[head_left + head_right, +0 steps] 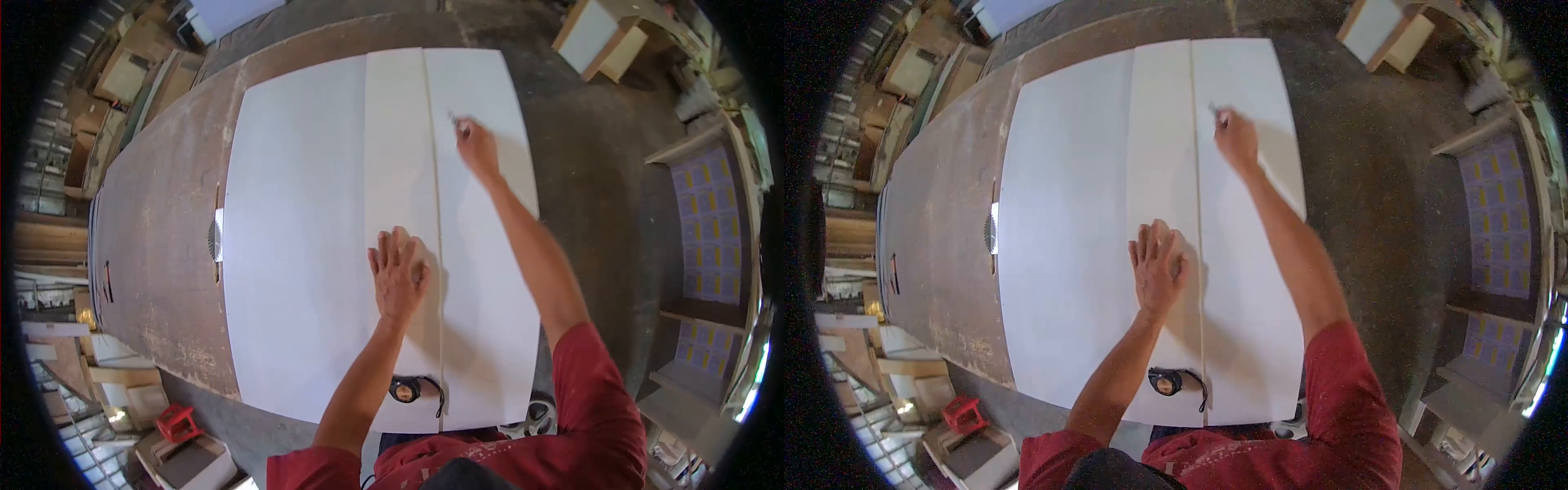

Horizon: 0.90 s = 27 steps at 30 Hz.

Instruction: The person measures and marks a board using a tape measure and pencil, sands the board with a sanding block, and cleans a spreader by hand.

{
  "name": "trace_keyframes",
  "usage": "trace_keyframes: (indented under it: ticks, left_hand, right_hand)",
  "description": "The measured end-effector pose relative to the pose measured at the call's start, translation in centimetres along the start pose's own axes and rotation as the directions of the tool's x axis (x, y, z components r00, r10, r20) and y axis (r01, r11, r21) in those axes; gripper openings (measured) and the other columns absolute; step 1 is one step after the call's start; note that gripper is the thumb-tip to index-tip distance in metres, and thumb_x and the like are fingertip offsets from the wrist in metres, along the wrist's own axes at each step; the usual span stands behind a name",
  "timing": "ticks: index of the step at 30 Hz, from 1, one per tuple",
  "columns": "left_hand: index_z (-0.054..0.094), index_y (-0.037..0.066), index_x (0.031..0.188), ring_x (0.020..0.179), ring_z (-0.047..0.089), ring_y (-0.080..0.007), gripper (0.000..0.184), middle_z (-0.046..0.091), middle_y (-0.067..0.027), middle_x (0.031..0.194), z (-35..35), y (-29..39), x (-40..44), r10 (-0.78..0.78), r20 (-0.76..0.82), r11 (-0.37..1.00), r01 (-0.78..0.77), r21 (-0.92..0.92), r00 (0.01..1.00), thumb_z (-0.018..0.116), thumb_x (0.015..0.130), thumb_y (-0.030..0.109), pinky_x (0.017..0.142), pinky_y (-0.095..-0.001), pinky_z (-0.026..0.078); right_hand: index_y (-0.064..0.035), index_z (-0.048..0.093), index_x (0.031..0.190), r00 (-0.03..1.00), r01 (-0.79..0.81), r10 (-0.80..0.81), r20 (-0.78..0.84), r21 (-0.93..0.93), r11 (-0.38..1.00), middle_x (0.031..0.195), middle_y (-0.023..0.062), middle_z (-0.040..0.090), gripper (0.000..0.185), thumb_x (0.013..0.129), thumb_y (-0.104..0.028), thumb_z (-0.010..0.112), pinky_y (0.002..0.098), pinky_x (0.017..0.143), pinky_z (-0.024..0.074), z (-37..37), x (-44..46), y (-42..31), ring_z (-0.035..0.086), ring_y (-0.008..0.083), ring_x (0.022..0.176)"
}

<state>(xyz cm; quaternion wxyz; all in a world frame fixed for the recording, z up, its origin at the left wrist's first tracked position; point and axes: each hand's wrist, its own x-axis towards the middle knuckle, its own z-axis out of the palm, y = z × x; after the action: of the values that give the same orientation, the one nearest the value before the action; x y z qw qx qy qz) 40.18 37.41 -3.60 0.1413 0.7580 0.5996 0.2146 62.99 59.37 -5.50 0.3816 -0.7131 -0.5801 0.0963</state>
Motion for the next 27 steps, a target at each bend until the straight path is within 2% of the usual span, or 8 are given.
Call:
trace_keyframes:
  ticks: [6, 9, 11, 16, 20, 22, 24, 27]
  left_hand:
    - [0.056, 0.011, 0.133, 0.145, 0.022, -0.0413, 0.057, 0.030, -0.0153, 0.155, -0.9, 0.2, 1.0, -0.058, 0.116, 0.998, 0.061, -0.020, 0.992, 0.068, 0.083, 0.034, 0.116, -0.0608, 0.016]
    - [0.050, 0.017, 0.141, 0.145, 0.021, -0.0411, 0.064, 0.029, -0.0149, 0.156, -0.5, -0.2, 0.9, -0.060, 0.163, 0.998, 0.065, -0.022, 0.985, 0.069, 0.082, 0.036, 0.116, -0.0612, 0.015]
    - [0.049, 0.018, 0.141, 0.146, 0.020, -0.0408, 0.065, 0.028, -0.0146, 0.156, -0.4, -0.4, 0.8, -0.068, 0.181, 0.997, 0.070, -0.009, 0.981, 0.069, 0.082, 0.037, 0.116, -0.0610, 0.014]
    - [0.049, 0.020, 0.142, 0.146, 0.019, -0.0400, 0.065, 0.028, -0.0139, 0.157, -0.1, -0.6, 0.8, -0.068, 0.185, 0.997, 0.074, -0.024, 0.980, 0.070, 0.083, 0.037, 0.115, -0.0621, 0.015]
    - [0.049, 0.020, 0.141, 0.146, 0.020, -0.0403, 0.064, 0.028, -0.0137, 0.156, -0.6, -0.5, 1.0, -0.077, 0.211, 0.996, 0.082, -0.016, 0.974, 0.070, 0.083, 0.038, 0.115, -0.0627, 0.016]
    - [0.049, 0.018, 0.141, 0.146, 0.020, -0.0409, 0.063, 0.029, -0.0144, 0.156, -0.1, -0.6, 0.9, -0.061, 0.169, 0.997, 0.068, -0.036, 0.984, 0.070, 0.084, 0.037, 0.115, -0.0624, 0.016]
    - [0.050, 0.018, 0.140, 0.145, 0.020, -0.0415, 0.063, 0.029, -0.0147, 0.156, -0.4, -0.5, 0.9, -0.059, 0.169, 0.996, 0.069, -0.053, 0.984, 0.070, 0.084, 0.036, 0.114, -0.0625, 0.017]
    - [0.051, 0.016, 0.139, 0.144, 0.022, -0.0424, 0.062, 0.030, -0.0154, 0.155, -0.5, -0.5, 0.9, -0.041, 0.150, 0.997, 0.051, -0.064, 0.988, 0.070, 0.083, 0.035, 0.114, -0.0627, 0.017]
  right_hand:
    - [-0.0150, 0.067, 0.102, 0.997, -0.065, 0.060, -0.050, -0.105, 0.992, 0.094, 0.0157, 0.071, 0.021, 0.090, -0.029, 0.059, 0.0490, 0.078, 0.0540, 8.5, 15.6, 1.5, 0.068, 0.0366, 0.091]
    - [-0.0153, 0.068, 0.104, 0.998, -0.031, 0.023, -0.051, -0.161, 0.986, 0.095, 0.0154, 0.071, 0.021, 0.090, -0.027, 0.057, 0.0484, 0.077, 0.0547, 10.8, 19.3, 1.1, 0.068, 0.0357, 0.092]
    - [-0.0201, 0.068, 0.109, 0.999, -0.015, 0.007, -0.035, -0.245, 0.969, 0.098, 0.0134, 0.072, 0.026, 0.088, -0.034, 0.062, 0.0465, 0.080, 0.0543, 12.4, 21.3, 1.8, 0.068, 0.0355, 0.095]
    - [-0.0205, 0.069, 0.109, 0.999, -0.035, 0.029, -0.028, -0.272, 0.962, 0.101, 0.0143, 0.072, 0.028, 0.088, -0.037, 0.060, 0.0463, 0.082, 0.0541, 13.8, 24.0, 2.0, 0.068, 0.0354, 0.097]
    - [-0.0193, 0.070, 0.106, 0.998, 0.057, -0.067, -0.020, -0.315, 0.948, 0.097, 0.0160, 0.072, 0.025, 0.087, -0.033, 0.060, 0.0467, 0.079, 0.0550, 14.5, 24.8, 2.7, 0.068, 0.0366, 0.093]
    - [-0.0180, 0.071, 0.104, 0.998, 0.066, -0.065, 0.012, -0.336, 0.940, 0.095, 0.0166, 0.072, 0.024, 0.087, -0.031, 0.060, 0.0468, 0.078, 0.0554, 13.0, 23.4, 1.6, 0.069, 0.0373, 0.091]
    - [-0.0153, 0.073, 0.097, 0.976, 0.217, -0.209, 0.058, -0.302, 0.928, 0.089, 0.0171, 0.071, 0.020, 0.086, -0.026, 0.060, 0.0470, 0.076, 0.0556, 10.4, 20.1, 0.1, 0.069, 0.0382, 0.085]
    - [-0.0109, 0.071, 0.089, 0.978, 0.192, -0.162, 0.132, -0.260, 0.946, 0.086, 0.0154, 0.071, 0.018, 0.089, -0.021, 0.056, 0.0476, 0.073, 0.0555, 7.3, 14.1, -0.7, 0.068, 0.0377, 0.081]
